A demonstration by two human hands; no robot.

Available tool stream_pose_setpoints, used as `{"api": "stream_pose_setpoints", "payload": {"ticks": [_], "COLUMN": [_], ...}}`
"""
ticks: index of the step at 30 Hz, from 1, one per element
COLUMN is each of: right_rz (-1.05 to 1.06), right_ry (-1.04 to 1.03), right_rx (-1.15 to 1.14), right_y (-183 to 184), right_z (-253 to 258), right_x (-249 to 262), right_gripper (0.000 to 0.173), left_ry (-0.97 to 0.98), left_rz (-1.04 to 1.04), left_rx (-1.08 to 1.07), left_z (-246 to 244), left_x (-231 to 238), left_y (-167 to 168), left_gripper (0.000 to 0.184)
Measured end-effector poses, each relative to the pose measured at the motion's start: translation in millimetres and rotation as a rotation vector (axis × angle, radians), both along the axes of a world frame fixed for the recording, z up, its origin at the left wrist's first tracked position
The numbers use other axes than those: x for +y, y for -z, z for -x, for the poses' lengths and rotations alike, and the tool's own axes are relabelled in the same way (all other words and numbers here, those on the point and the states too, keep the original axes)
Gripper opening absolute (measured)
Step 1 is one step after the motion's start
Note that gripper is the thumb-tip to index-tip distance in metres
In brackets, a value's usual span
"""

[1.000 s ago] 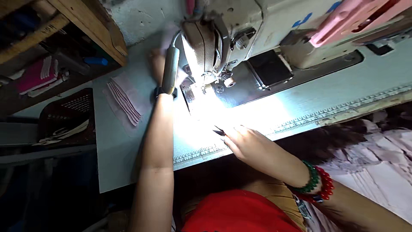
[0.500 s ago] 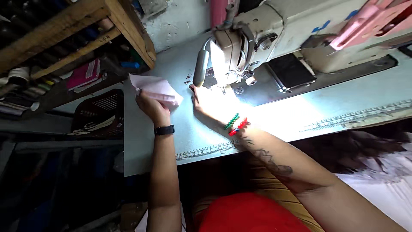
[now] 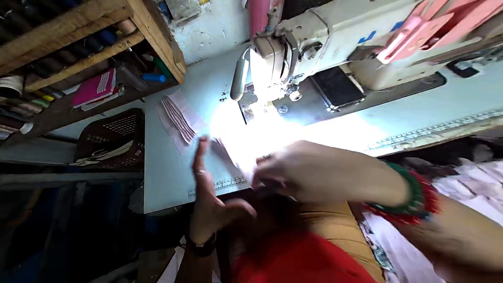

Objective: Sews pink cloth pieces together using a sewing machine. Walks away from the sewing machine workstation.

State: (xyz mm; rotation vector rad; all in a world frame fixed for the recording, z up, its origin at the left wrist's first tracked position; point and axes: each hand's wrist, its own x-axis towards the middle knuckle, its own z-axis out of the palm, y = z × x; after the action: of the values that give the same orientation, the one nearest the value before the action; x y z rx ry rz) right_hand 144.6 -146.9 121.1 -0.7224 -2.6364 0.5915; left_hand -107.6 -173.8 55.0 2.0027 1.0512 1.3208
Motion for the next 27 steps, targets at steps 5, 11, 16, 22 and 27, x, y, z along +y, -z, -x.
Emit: {"api": "stream_pose_setpoints", "payload": {"ticks": [5, 11, 16, 22, 27], "right_rz": [-0.040, 0.172, 0.338, 0.140, -0.135], "right_ry": [-0.168, 0.173, 0.560, 0.700, 0.744], "right_rx": [0.000, 0.011, -0.029, -0.007, -0.060], "right_y": [-8, 43, 81, 97, 85], "right_z": [-48, -89, -92, -94, -81], "right_x": [-58, -48, 10, 39, 32], "right_gripper": [0.015, 0.023, 0.011, 0.023, 0.023], "left_ry": [0.649, 0.702, 0.345, 0.096, 0.124], "left_rz": [0.081, 0.209, 0.147, -0.032, 0.008], "left_rx": [0.304, 0.551, 0.716, 0.741, 0.825], "left_z": [-48, -24, -21, -40, 2], "left_x": [-25, 23, 93, 117, 88], "left_y": [-21, 4, 18, 27, 31], "left_gripper": [0.061, 0.015, 0.019, 0.026, 0.045]}}
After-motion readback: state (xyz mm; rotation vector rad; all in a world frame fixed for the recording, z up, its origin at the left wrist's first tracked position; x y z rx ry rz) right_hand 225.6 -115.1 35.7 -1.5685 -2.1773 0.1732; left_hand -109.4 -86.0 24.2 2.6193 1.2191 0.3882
